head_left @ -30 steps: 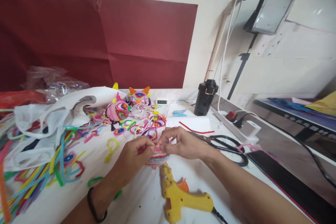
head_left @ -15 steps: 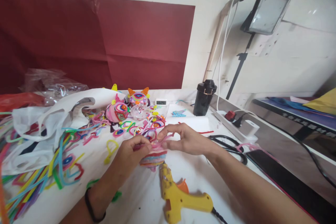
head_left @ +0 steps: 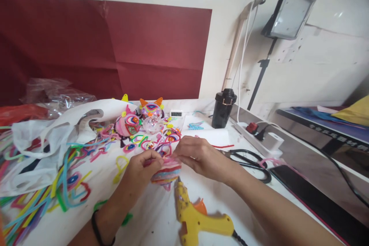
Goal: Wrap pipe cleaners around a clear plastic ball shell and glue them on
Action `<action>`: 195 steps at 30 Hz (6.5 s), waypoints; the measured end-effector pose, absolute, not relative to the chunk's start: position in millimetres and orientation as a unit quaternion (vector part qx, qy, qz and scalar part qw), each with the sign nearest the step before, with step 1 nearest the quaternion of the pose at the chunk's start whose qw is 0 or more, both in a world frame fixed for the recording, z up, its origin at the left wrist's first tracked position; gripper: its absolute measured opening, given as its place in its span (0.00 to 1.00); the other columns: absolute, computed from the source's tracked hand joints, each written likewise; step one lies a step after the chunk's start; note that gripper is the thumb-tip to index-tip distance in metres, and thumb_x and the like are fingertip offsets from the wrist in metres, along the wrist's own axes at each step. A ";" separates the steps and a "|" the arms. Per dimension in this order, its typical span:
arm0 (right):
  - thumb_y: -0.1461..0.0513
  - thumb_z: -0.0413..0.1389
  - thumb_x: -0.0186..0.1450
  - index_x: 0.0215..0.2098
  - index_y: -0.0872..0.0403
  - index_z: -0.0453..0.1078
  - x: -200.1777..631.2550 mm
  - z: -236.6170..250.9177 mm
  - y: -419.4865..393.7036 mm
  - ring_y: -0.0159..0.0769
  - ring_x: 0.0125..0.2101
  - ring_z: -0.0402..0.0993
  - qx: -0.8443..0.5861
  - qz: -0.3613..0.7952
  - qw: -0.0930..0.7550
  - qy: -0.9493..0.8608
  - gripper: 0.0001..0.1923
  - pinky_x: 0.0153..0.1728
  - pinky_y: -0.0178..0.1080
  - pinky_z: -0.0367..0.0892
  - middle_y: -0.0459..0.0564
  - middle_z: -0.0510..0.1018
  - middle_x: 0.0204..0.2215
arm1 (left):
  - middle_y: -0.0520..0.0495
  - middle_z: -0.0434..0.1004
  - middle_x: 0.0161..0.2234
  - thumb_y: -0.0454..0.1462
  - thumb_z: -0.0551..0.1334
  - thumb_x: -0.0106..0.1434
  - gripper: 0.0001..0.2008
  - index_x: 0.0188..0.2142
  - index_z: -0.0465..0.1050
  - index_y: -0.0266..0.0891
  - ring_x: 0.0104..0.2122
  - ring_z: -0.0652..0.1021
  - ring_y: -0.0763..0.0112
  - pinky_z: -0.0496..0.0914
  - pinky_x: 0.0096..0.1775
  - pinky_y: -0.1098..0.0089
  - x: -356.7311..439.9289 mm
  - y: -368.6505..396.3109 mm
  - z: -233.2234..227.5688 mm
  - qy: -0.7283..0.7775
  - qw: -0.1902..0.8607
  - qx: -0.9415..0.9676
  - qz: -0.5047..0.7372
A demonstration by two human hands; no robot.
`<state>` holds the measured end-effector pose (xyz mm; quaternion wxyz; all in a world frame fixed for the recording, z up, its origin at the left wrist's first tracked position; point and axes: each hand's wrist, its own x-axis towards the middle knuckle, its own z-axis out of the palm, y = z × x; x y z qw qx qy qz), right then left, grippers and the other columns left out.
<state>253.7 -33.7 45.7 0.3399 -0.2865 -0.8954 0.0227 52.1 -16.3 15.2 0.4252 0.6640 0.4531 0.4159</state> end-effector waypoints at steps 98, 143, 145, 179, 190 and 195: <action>0.75 0.46 0.64 0.37 0.58 0.71 270.5 71.2 -52.1 0.33 0.24 0.66 -0.367 -0.131 0.363 -0.847 0.14 0.25 0.34 0.58 0.48 0.71 0.24 | 0.51 0.70 0.26 0.37 0.69 0.44 0.06 0.19 0.74 0.39 0.29 0.70 0.69 0.68 0.28 0.72 41.4 -15.2 22.4 0.334 0.531 0.507 0.590; 0.69 0.56 0.64 0.30 0.56 0.71 252.5 58.1 -44.7 0.31 0.28 0.69 -0.394 0.169 0.421 -0.799 0.05 0.31 0.32 0.62 0.46 0.75 0.26 | 0.54 0.63 0.24 0.38 0.63 0.54 0.08 0.22 0.69 0.39 0.25 0.64 0.72 0.60 0.26 0.74 42.9 -16.9 2.9 0.361 0.474 0.614 0.517; 0.68 0.58 0.63 0.30 0.56 0.73 253.2 57.8 -42.8 0.32 0.30 0.69 -0.386 0.191 0.437 -0.790 0.04 0.32 0.33 0.63 0.47 0.75 0.28 | 0.54 0.62 0.23 0.39 0.63 0.55 0.08 0.23 0.69 0.39 0.24 0.63 0.73 0.59 0.26 0.74 42.7 -16.6 3.0 0.361 0.495 0.603 0.511; 0.70 0.55 0.61 0.30 0.56 0.74 249.4 53.3 -47.4 0.33 0.29 0.72 -0.439 0.243 0.333 -0.799 0.06 0.32 0.33 0.64 0.46 0.77 0.28 | 0.50 0.73 0.31 0.40 0.59 0.62 0.06 0.34 0.72 0.40 0.32 0.72 0.67 0.65 0.35 0.70 49.0 -21.8 9.4 0.344 0.287 0.808 0.383; 0.70 0.56 0.63 0.37 0.55 0.75 244.9 50.5 -45.6 0.35 0.33 0.75 -0.405 0.210 0.359 -0.814 0.08 0.36 0.35 0.67 0.50 0.80 0.34 | 0.52 0.69 0.23 0.41 0.59 0.61 0.11 0.25 0.72 0.39 0.25 0.69 0.71 0.62 0.27 0.73 54.5 -24.0 11.2 0.385 0.368 0.748 0.397; 0.69 0.58 0.63 0.35 0.56 0.74 250.4 50.9 -42.4 0.33 0.31 0.72 -0.409 0.138 0.381 -0.818 0.05 0.34 0.35 0.65 0.48 0.77 0.30 | 0.55 0.68 0.21 0.42 0.62 0.57 0.10 0.24 0.72 0.38 0.22 0.69 0.73 0.64 0.25 0.74 56.6 -24.2 12.3 0.397 0.495 0.659 0.403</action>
